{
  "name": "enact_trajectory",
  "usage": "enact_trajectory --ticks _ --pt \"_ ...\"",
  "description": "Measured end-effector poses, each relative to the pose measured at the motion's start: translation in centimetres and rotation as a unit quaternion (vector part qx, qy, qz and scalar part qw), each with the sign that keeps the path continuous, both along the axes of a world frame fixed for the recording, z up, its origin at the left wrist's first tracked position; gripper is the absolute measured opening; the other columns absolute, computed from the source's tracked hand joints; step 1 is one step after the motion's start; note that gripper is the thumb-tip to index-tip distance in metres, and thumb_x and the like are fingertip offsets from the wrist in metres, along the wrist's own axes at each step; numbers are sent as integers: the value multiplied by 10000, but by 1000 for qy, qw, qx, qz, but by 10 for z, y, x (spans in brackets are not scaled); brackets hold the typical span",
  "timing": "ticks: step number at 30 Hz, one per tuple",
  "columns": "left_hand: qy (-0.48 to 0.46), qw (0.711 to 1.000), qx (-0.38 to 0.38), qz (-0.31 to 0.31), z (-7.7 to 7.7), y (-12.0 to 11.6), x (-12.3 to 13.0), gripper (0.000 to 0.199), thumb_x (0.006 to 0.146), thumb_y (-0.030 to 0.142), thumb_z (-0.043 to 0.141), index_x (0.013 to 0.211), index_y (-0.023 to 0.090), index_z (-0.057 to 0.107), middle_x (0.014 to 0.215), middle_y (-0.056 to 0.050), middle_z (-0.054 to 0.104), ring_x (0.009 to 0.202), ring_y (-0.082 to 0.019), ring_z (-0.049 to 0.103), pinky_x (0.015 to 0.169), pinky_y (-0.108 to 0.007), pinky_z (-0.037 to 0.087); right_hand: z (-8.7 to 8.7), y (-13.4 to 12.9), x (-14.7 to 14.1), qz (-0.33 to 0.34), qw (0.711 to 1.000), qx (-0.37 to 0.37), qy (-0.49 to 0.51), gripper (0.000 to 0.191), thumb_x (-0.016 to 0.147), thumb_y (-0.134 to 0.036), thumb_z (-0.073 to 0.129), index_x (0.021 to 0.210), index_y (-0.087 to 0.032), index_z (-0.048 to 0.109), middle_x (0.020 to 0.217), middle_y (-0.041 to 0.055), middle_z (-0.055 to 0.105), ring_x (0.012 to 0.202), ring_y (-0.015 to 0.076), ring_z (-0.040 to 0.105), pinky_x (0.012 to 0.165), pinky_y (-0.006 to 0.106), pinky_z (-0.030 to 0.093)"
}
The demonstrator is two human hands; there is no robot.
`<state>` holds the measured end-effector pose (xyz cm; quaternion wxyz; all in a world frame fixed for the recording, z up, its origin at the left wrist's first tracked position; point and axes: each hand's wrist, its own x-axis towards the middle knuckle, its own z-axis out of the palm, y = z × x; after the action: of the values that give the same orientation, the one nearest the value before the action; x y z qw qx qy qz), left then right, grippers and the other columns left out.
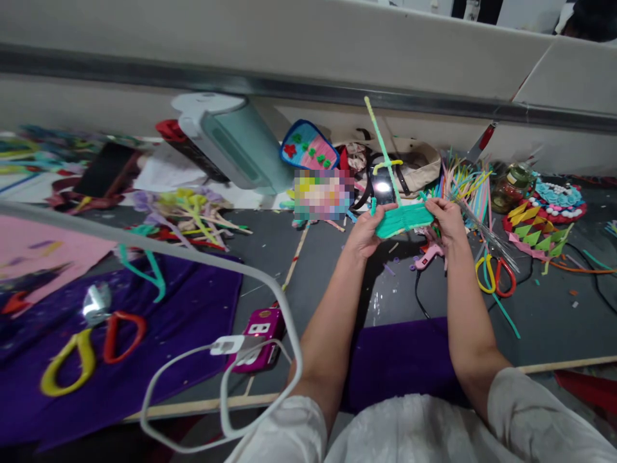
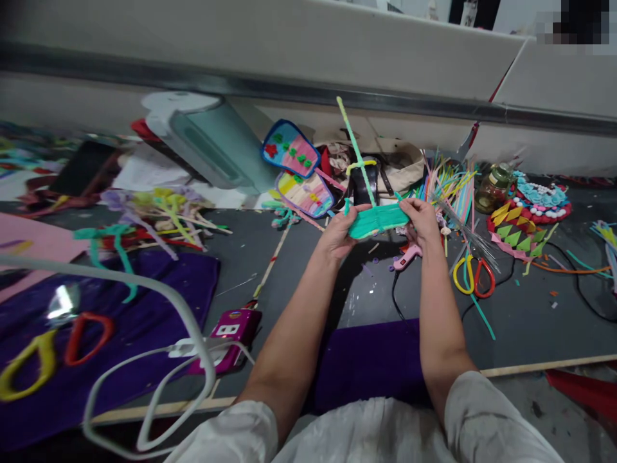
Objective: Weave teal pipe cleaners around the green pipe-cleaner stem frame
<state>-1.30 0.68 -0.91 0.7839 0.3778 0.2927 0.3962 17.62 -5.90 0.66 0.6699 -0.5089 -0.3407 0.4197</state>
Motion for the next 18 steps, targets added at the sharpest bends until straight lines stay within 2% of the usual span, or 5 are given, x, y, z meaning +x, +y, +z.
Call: enact_trajectory --ticks 5,12,15,18 --pt "3 1000 -1 4 0 0 -2 429 773 439 819 1078 146 750 1009 -119 773 953 -280 741 833 -394 613 -4 0 2 24 1000 -17 4 484 653 -643 810 708 -203 618 476 -70 497 361 44 335 326 198 235" --pt "-17 1000 -11 -1 -9 5 -2 427 764 430 828 1050 124 743 956 -120 772 938 -271 749 856 -387 614 -9 5 -3 22 998 -23 54 454 611 -563 853 709 -197 604 489 -74 530 340 40 364 311 196 200" --pt "-18 1000 -17 -10 -13 7 -2 434 783 423 815 1075 113 730 1007 -140 769 966 -269 749 901 -392 602 -10 4 -2 21 998 -34 51 450 621 -569 842 709 -195 608 483 -77 521 340 36 351 308 193 195" --pt "-18 1000 -11 -20 -13 8 -4 445 800 427 798 1100 107 721 1065 -160 761 1009 -275 741 928 -391 594 -10 2 1 49 997 -35 48 469 621 -589 839 723 -183 630 531 -64 557 358 27 355 310 187 206"
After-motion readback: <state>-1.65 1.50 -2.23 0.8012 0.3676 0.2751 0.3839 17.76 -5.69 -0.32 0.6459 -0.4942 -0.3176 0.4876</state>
